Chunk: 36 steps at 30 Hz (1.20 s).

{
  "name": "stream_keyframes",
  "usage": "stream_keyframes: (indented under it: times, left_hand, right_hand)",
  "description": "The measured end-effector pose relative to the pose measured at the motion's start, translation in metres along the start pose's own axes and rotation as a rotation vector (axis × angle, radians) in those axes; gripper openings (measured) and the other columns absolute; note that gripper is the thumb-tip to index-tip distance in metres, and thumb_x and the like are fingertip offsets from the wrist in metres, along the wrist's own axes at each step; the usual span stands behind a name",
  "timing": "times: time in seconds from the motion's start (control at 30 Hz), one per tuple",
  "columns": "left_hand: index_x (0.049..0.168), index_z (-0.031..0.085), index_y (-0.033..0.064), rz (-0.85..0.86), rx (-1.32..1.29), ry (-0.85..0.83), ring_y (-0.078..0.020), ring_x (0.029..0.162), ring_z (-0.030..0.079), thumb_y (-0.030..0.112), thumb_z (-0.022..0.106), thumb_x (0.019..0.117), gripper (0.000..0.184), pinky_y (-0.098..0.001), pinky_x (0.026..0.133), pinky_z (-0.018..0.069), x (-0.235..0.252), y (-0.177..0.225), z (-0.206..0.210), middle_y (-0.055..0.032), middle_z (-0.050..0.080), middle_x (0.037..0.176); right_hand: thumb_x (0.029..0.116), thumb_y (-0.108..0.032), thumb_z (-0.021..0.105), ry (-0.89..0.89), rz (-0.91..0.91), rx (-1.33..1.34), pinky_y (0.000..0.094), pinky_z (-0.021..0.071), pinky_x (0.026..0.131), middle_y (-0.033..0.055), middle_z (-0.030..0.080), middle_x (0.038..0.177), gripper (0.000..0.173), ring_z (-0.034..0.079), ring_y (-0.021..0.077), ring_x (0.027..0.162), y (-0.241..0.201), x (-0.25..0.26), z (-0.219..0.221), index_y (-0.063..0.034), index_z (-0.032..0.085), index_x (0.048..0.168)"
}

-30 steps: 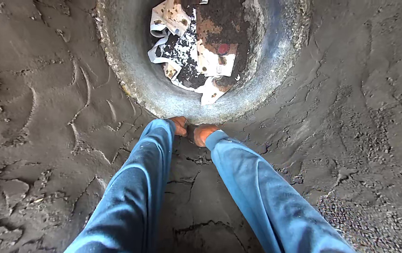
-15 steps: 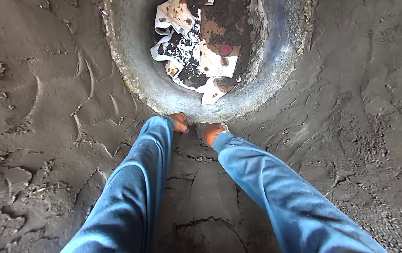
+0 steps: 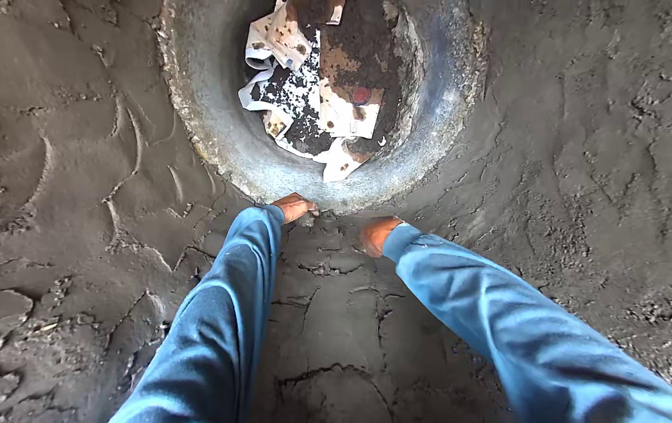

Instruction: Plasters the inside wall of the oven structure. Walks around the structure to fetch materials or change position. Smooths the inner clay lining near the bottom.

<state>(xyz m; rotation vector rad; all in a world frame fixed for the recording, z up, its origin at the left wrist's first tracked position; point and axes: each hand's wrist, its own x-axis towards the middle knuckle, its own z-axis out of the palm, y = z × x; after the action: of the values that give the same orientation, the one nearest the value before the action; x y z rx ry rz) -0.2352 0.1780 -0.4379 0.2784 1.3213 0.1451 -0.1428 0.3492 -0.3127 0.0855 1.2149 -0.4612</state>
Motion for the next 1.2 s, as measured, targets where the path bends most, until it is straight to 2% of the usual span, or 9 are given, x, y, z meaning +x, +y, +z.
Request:
stream_keyframes:
  times: [0.07, 0.13, 0.3, 0.37, 0.5, 0.6, 0.9, 1.07, 1.2]
  left_hand:
    - [0.118, 0.073, 0.0033, 0.006, -0.016, 0.017, -0.0301, 0.127, 0.058, 0.028, 0.042, 0.1104, 0.040, -0.0500, 0.111, 0.0393, 0.001, -0.003, -0.002, -0.0172, 0.067, 0.128]
    - [0.117, 0.072, 0.0014, 0.004, -0.028, 0.046, -0.0313, 0.127, 0.059, 0.029, 0.043, 0.1103, 0.041, -0.0513, 0.110, 0.0392, 0.000, -0.007, -0.003, -0.0188, 0.067, 0.127]
    - [0.116, 0.072, 0.0023, -0.038, -0.078, 0.105, -0.0318, 0.124, 0.060, 0.033, 0.045, 0.1093, 0.042, -0.0543, 0.108, 0.0405, -0.005, -0.009, -0.013, -0.0188, 0.068, 0.125]
    - [0.116, 0.073, 0.0040, -0.045, -0.094, 0.118, -0.0302, 0.124, 0.060, 0.032, 0.044, 0.1095, 0.041, -0.0531, 0.108, 0.0409, -0.009, -0.009, -0.017, -0.0171, 0.068, 0.125]
    - [0.116, 0.073, 0.0054, -0.066, -0.115, 0.155, -0.0285, 0.123, 0.060, 0.033, 0.044, 0.1094, 0.041, -0.0522, 0.108, 0.0415, -0.013, -0.009, -0.025, -0.0157, 0.069, 0.123]
    - [0.113, 0.074, 0.0047, -0.072, -0.135, 0.184, -0.0275, 0.120, 0.061, 0.032, 0.045, 0.1093, 0.040, -0.0516, 0.106, 0.0424, -0.015, -0.009, -0.029, -0.0159, 0.070, 0.121]
    - [0.115, 0.074, 0.0068, -0.076, -0.167, 0.203, -0.0252, 0.121, 0.061, 0.035, 0.044, 0.1096, 0.042, -0.0499, 0.106, 0.0425, -0.027, -0.009, -0.036, -0.0130, 0.070, 0.121]
    - [0.114, 0.074, 0.0069, -0.067, -0.180, 0.217, -0.0258, 0.119, 0.062, 0.035, 0.044, 0.1095, 0.041, -0.0503, 0.105, 0.0428, -0.032, -0.007, -0.033, -0.0135, 0.070, 0.120]
    - [0.117, 0.074, 0.0076, -0.038, -0.175, 0.199, -0.0277, 0.125, 0.060, 0.035, 0.040, 0.1107, 0.044, -0.0517, 0.108, 0.0410, -0.027, -0.007, -0.020, -0.0142, 0.069, 0.125]
  right_hand:
    - [0.1076, -0.017, 0.052, -0.001, -0.026, -0.052, 0.0612, 0.0461, 0.101, 0.0291, 0.063, 0.129, 0.035, 0.062, 0.0427, 0.121, 0.014, -0.011, -0.013, 0.0102, 0.063, 0.126]
    - [0.1079, -0.023, 0.052, 0.024, -0.017, -0.072, 0.0611, 0.0499, 0.093, 0.0266, 0.067, 0.121, 0.035, 0.066, 0.0411, 0.113, 0.028, 0.004, -0.018, 0.0062, 0.066, 0.120]
    - [0.1078, -0.035, 0.049, 0.224, -0.024, 0.110, 0.0654, 0.0450, 0.100, 0.0241, 0.066, 0.128, 0.041, 0.060, 0.0420, 0.126, 0.068, 0.075, -0.006, -0.0033, 0.067, 0.125]
    - [0.1075, -0.047, 0.044, 0.314, -0.034, 0.144, 0.0645, 0.0462, 0.100, 0.0204, 0.069, 0.124, 0.049, 0.063, 0.0393, 0.123, 0.081, 0.101, 0.006, -0.0079, 0.071, 0.119]
    - [0.1067, -0.052, 0.042, 0.431, -0.073, 0.117, 0.0617, 0.0493, 0.095, 0.0211, 0.071, 0.112, 0.056, 0.066, 0.0397, 0.115, 0.090, 0.132, 0.017, -0.0046, 0.073, 0.105]
    - [0.1062, -0.052, 0.043, 0.464, -0.126, 0.051, 0.0623, 0.0496, 0.096, 0.0216, 0.071, 0.113, 0.057, 0.066, 0.0403, 0.115, 0.086, 0.143, 0.017, -0.0036, 0.072, 0.105]
    - [0.1068, -0.047, 0.046, 0.360, -0.174, 0.030, 0.0625, 0.0509, 0.093, 0.0216, 0.070, 0.114, 0.051, 0.066, 0.0402, 0.116, 0.041, 0.119, -0.002, -0.0027, 0.072, 0.104]
    - [0.1076, -0.043, 0.047, 0.324, -0.178, -0.025, 0.0621, 0.0508, 0.092, 0.0202, 0.070, 0.114, 0.048, 0.066, 0.0394, 0.114, 0.028, 0.092, 0.007, -0.0032, 0.073, 0.104]
    - [0.1080, -0.043, 0.047, 0.320, -0.199, -0.056, 0.0623, 0.0513, 0.091, 0.0193, 0.072, 0.108, 0.047, 0.067, 0.0385, 0.110, 0.029, 0.068, 0.018, -0.0041, 0.074, 0.103]
